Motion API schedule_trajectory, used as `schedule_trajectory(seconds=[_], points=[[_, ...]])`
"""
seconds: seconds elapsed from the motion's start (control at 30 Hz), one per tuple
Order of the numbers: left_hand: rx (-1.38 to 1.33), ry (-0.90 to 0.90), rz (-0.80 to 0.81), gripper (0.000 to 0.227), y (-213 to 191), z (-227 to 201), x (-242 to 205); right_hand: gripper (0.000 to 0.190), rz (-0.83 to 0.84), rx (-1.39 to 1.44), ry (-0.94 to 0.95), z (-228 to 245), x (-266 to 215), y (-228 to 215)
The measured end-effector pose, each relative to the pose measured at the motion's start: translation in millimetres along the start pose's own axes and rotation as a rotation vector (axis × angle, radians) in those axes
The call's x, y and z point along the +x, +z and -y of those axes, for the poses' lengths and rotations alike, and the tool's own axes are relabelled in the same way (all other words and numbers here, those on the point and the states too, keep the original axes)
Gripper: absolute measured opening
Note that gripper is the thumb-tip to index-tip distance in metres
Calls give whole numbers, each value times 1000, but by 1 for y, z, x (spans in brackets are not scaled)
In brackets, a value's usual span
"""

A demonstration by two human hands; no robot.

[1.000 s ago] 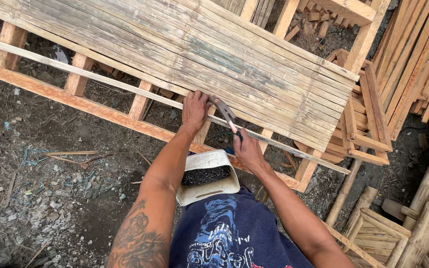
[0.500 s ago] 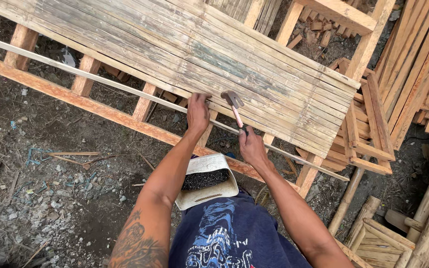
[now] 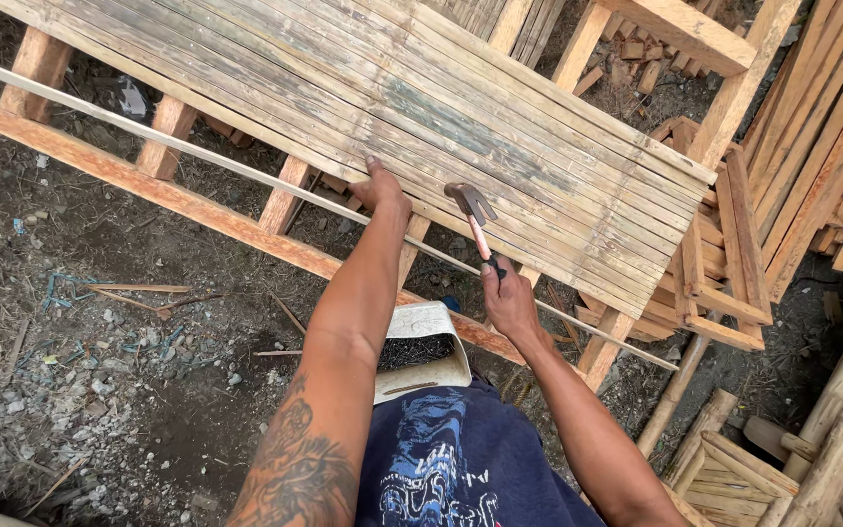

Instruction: The person hammers nails into a wooden pallet frame using a hammer. They repeatedly pick up nails from a container and drive them into the slats to secure them to the frame.

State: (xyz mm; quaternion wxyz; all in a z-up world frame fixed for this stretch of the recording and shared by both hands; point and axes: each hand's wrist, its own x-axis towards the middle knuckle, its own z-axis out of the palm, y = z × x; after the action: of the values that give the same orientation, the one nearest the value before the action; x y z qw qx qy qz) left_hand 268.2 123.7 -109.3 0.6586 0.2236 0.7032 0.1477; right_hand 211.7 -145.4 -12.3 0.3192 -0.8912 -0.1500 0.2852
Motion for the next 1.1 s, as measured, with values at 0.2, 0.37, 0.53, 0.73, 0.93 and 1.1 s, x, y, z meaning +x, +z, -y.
schedule_trajectory(seconds=[0.2,0.37,0.53,0.73,0.93,1.1], points=[[-114,34,-50,80,19,16,52,36,-238,100,-589,12,-2,-4],[-81,41,-32,84,20,21,59,33,176,-65,16,31,17,-6],[-75,8,-1,76,13,17,51,37,-201,148,-462,28,3,-7],[20,23,-7,85,12,9,34,35,281,-185,105,27,19,10],[24,-2,9,86,8,4,20,35,-338,186,-725,22,20,-4],[67,-41,10,85,12,-11,14,31,-5,-118,-156,12,22,14]])
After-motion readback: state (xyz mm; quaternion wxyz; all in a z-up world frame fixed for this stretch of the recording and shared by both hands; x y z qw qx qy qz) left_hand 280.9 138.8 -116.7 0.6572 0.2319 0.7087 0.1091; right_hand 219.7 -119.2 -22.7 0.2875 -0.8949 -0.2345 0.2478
